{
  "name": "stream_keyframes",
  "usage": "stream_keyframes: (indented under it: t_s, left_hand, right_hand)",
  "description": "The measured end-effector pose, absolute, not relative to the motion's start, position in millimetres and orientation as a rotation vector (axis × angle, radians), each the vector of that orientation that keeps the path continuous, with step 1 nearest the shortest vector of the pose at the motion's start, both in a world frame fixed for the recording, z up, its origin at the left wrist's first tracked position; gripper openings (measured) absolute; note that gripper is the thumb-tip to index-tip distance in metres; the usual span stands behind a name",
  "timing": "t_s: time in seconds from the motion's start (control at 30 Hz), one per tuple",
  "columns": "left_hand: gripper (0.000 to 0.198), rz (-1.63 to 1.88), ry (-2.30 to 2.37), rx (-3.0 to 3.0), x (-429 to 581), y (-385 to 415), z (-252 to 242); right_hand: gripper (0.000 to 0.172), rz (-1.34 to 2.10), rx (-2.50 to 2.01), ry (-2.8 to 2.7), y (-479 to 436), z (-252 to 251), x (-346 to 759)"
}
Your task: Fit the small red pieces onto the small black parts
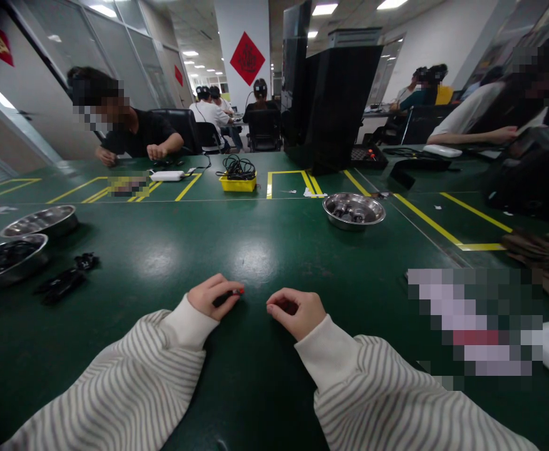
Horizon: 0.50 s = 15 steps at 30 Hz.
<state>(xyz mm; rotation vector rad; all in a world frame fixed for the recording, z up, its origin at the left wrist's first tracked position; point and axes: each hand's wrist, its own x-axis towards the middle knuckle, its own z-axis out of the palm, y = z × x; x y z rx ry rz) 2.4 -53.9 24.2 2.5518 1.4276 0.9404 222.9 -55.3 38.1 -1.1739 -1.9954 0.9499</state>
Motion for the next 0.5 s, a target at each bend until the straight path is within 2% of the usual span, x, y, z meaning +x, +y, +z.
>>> stream_keyframes:
  t_s: [0.17,0.5]
  left_hand:
    - [0.019,0.989,2.021,2.224,-63.7,-21.9,25.4]
    - [0.024,0.841,2.512,1.927,-137.8,-3.1,27.9]
  right_hand:
    - [0.012,0.967,-1.108,-1.989,-56.5,38.6,223.3]
    - [0.014,1.000,-1.121,-1.994,-57.7,38.3,222.6]
